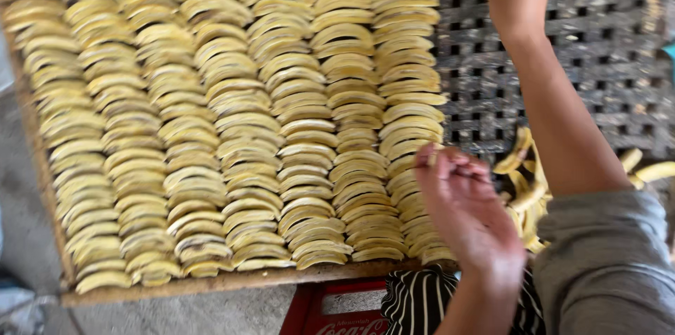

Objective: The person picks up banana slices by hand and arranges them into neat, overlapping rows on a large wooden tray.

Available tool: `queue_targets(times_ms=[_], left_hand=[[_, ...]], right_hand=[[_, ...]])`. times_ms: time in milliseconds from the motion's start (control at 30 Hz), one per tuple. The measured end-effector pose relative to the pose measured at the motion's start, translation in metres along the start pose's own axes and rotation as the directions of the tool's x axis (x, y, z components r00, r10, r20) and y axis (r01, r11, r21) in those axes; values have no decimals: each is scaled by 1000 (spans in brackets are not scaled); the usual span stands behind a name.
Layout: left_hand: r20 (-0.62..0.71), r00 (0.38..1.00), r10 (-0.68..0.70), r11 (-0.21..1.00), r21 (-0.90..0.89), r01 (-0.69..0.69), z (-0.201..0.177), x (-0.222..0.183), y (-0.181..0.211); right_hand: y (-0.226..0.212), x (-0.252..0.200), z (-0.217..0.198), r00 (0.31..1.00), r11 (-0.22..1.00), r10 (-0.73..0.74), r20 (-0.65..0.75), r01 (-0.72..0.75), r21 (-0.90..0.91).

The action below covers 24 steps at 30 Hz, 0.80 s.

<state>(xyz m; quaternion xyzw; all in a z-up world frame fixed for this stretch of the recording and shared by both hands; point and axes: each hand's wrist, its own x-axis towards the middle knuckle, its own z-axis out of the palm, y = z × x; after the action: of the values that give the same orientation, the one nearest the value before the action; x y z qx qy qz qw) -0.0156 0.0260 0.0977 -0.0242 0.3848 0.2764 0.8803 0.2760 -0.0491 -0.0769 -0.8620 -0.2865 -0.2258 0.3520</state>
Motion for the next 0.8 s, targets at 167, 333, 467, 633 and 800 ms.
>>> queue_targets(times_ms=[167, 333, 467, 633, 800], left_hand=[[108, 994, -36, 998, -47, 41, -12, 13, 8], [197, 975, -107, 992, -51, 120, -17, 17, 14], [234, 955, -180, 979, -51, 197, -17, 11, 14], [199, 960, -195, 976, -52, 209, -22, 7, 7], [222, 952, -209, 976, -19, 219, -27, 2, -11]], right_hand=[[-7, -110, -170, 904, 925, 351, 244, -293, -241], [2, -210, -277, 675, 733, 671, 306, -543, -411], [33, -271, -295, 610, 598, 774, 170, -616, -513], [57, -325, -294, 500, 481, 859, 110, -716, -505], [113, -363, -312, 411, 236, 901, -137, -731, -640]])
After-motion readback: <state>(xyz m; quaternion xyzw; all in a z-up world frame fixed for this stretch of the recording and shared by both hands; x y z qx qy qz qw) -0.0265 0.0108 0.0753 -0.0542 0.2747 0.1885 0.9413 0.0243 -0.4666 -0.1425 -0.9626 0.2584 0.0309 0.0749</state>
